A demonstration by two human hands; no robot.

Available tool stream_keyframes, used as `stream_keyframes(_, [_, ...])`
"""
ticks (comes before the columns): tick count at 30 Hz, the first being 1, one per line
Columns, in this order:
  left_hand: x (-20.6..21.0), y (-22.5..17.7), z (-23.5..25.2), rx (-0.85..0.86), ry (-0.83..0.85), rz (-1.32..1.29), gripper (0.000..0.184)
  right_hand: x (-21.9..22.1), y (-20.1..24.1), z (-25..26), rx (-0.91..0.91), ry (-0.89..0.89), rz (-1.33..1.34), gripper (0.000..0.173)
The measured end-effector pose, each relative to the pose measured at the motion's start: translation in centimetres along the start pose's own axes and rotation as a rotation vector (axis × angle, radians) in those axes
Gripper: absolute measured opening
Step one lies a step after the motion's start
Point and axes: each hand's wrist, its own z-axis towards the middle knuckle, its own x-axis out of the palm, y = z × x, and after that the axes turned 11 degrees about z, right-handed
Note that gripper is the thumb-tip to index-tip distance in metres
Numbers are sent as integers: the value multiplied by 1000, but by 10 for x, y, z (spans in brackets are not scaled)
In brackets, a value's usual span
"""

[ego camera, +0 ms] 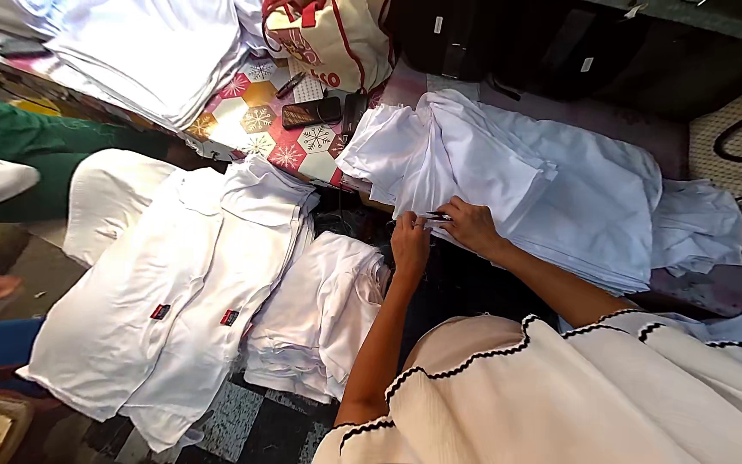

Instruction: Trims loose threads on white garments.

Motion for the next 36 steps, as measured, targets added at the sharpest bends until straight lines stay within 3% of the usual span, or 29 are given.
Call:
stream_keyframes(2, [8, 1, 6, -46, 64, -54, 21, 4, -3, 5, -43, 12, -55, 20])
stream_keyframes(5, [4, -1, 5, -313, 275, -320, 26, 4, -9, 7, -134, 44, -59, 19])
stream_keyframes(8, [9, -3, -2, -480, 161, -581, 21, 6, -11, 9, -158, 72, -33, 25])
stream_keyframes(11, [19, -13, -7, -303, -164, -474, 16, -1, -9, 14, 8, 47, 111, 24])
stream_keyframes(12, [23, -15, -4, -229, -201, -408, 17, -6, -8, 16, 76, 38, 180, 21])
stream_keyframes(17, [52, -8, 14, 17, -271, -230, 11, -15, -13, 17, 127, -5, 326, 21])
stream_keyframes(20, [48, -4, 1, 65, -72, -171, 17, -24, -11, 11, 151, -25, 362, 20])
stream_keyframes(22, [35, -2, -13, -19, 259, -171, 22, -26, -8, 11, 168, -19, 370, 19])
stream_keyframes(24, [25, -2, -24, -103, 364, -248, 21, -20, -5, 11, 175, 9, 348, 15])
stream_keyframes(29, [18, -9, -16, -221, 38, -346, 18, 14, 2, 16, 4, 114, 0, 23])
stream_keyframes(32, [8, -7, -6, -345, 108, -408, 24, 18, 2, 20, -26, 97, -47, 18])
stream_keyframes(36, [2, -10, 0, -544, 160, -816, 34, 0, 3, 28, 205, 218, 116, 24])
